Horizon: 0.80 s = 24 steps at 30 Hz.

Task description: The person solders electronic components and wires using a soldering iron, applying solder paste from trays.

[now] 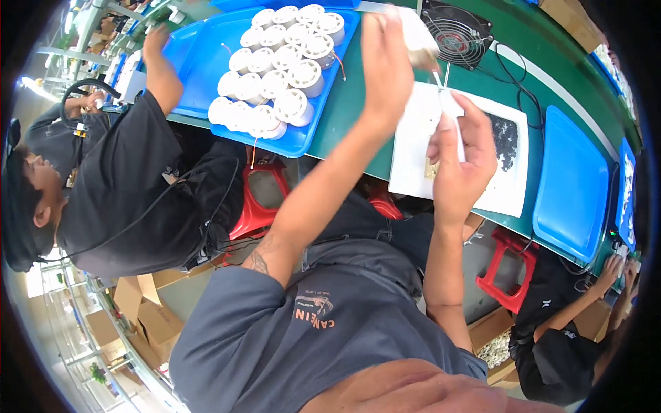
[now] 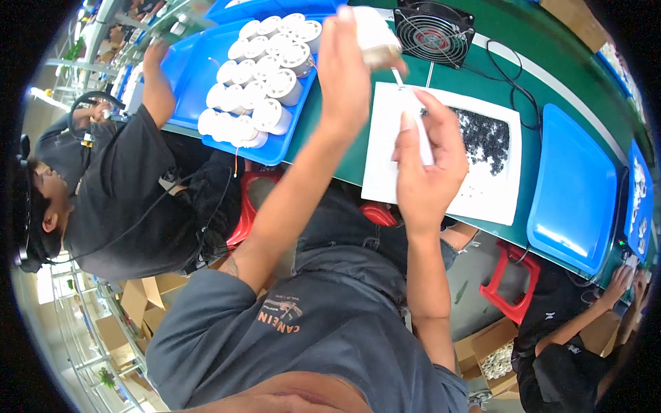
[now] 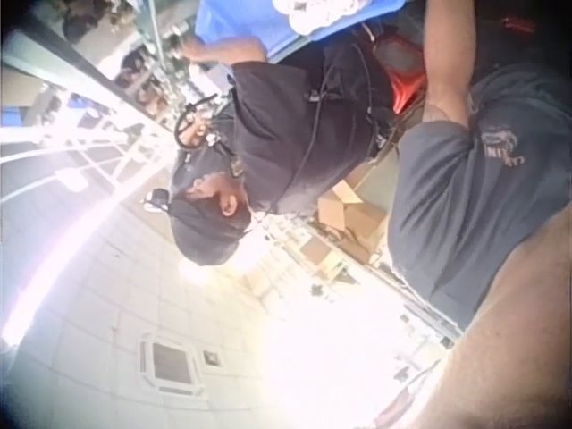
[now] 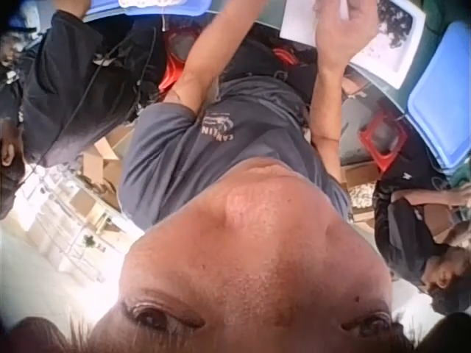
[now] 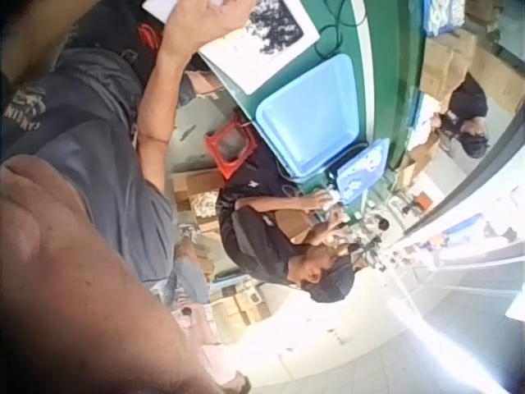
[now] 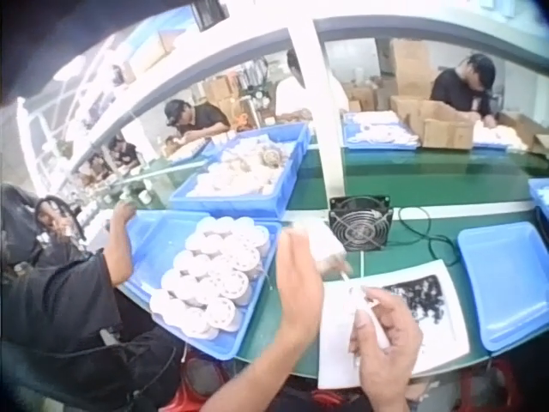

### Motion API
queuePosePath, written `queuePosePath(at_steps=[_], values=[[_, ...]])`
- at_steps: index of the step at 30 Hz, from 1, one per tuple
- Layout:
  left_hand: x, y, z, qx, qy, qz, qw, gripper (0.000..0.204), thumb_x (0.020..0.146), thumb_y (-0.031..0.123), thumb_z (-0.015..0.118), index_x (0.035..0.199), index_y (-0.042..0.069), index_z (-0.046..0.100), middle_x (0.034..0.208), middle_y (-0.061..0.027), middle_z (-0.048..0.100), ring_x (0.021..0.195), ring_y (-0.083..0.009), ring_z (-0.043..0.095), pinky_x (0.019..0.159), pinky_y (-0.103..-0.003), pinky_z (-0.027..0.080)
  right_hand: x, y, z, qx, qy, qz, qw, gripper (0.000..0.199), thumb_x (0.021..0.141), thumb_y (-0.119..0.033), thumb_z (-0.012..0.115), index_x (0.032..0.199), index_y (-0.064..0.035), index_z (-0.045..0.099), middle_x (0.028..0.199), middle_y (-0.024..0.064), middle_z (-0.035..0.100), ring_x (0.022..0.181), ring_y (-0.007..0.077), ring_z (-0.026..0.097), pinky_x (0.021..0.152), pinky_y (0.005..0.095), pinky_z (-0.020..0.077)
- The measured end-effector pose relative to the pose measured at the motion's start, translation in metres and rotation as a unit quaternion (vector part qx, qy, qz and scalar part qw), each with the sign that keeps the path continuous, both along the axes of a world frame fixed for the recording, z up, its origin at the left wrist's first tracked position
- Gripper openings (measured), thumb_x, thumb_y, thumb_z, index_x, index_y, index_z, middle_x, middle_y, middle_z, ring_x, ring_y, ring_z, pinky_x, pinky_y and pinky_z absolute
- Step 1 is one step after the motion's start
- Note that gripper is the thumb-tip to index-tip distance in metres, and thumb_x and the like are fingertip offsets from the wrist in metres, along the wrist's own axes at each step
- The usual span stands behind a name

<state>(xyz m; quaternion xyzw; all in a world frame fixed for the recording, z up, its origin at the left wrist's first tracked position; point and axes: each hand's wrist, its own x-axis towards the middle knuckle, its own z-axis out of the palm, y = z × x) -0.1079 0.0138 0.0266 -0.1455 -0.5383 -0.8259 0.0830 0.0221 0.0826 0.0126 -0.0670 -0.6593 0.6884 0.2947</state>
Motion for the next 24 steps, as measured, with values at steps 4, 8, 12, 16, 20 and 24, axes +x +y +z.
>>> queuePosePath(at_steps=[4,8,12,16,20,24], values=[[-0.145,-0.025,0.020,0.103,-0.144,0.022,0.984,0.051,0.106,0.045,0.041,0.135,0.004,0.049,0.114,-0.0180,0.061,0.109,-0.0306,0.061,0.081,-0.052,0.058,0.004,0.015,0.003,0.000,0.017,0.024,1.000,0.032,0.097,0.001,0.059,0.128,0.0035,0.063,0.098,0.0094,0.067,0.073,0.0086,0.058,0.064,0.0214,0.0464],[-0.228,-0.053,0.031,0.128,-0.062,0.040,0.989,0.058,0.102,0.039,0.047,0.147,0.003,0.042,0.140,-0.0240,0.050,0.119,-0.0398,0.056,0.090,-0.053,0.055,0.006,0.031,-0.008,-0.023,0.057,0.025,0.998,0.029,0.097,0.000,0.062,0.126,0.0056,0.065,0.100,0.0116,0.069,0.078,0.0119,0.064,0.067,0.0242,0.0527],[-0.192,-0.059,0.016,0.082,-0.006,0.050,0.995,0.055,0.101,0.031,0.052,0.144,-0.002,0.043,0.136,-0.0245,0.052,0.119,-0.0376,0.057,0.096,-0.049,0.053,0.003,0.043,-0.014,-0.028,0.038,0.004,0.999,0.024,0.098,-0.003,0.065,0.120,0.0076,0.065,0.097,0.0118,0.070,0.078,0.0125,0.066,0.067,0.0245,0.0537],[-0.045,-0.044,0.018,0.077,-0.016,-0.007,0.997,0.045,0.101,0.023,0.057,0.134,-0.006,0.049,0.127,-0.0221,0.058,0.117,-0.0334,0.059,0.097,-0.042,0.052,0.003,0.054,-0.030,0.021,0.030,-0.013,0.999,0.016,0.098,-0.003,0.066,0.111,0.0055,0.065,0.095,0.0103,0.070,0.077,0.0120,0.066,0.068,0.0239,0.0533],[0.028,-0.060,-0.030,-0.129,0.049,0.037,0.990,0.037,0.102,0.025,0.054,0.126,-0.003,0.057,0.112,-0.0150,0.067,0.106,-0.0258,0.066,0.091,-0.037,0.053,0.008,0.053,-0.032,0.047,-0.001,-0.014,0.999,0.016,0.096,-0.002,0.067,0.111,0.0046,0.066,0.095,0.0090,0.069,0.079,0.0108,0.066,0.070,0.0232,0.0530],[0.050,-0.083,-0.075,-0.239,0.139,0.062,0.959,0.023,0.105,0.015,0.054,0.118,-0.004,0.056,0.100,-0.0138,0.068,0.089,-0.0188,0.069,0.077,-0.031,0.055,0.012,0.051,-0.037,0.098,-0.024,-0.044,0.994,0.016,0.094,0.001,0.069,0.109,0.0039,0.066,0.096,0.0075,0.069,0.080,0.0089,0.065,0.071,0.0217,0.0521]])
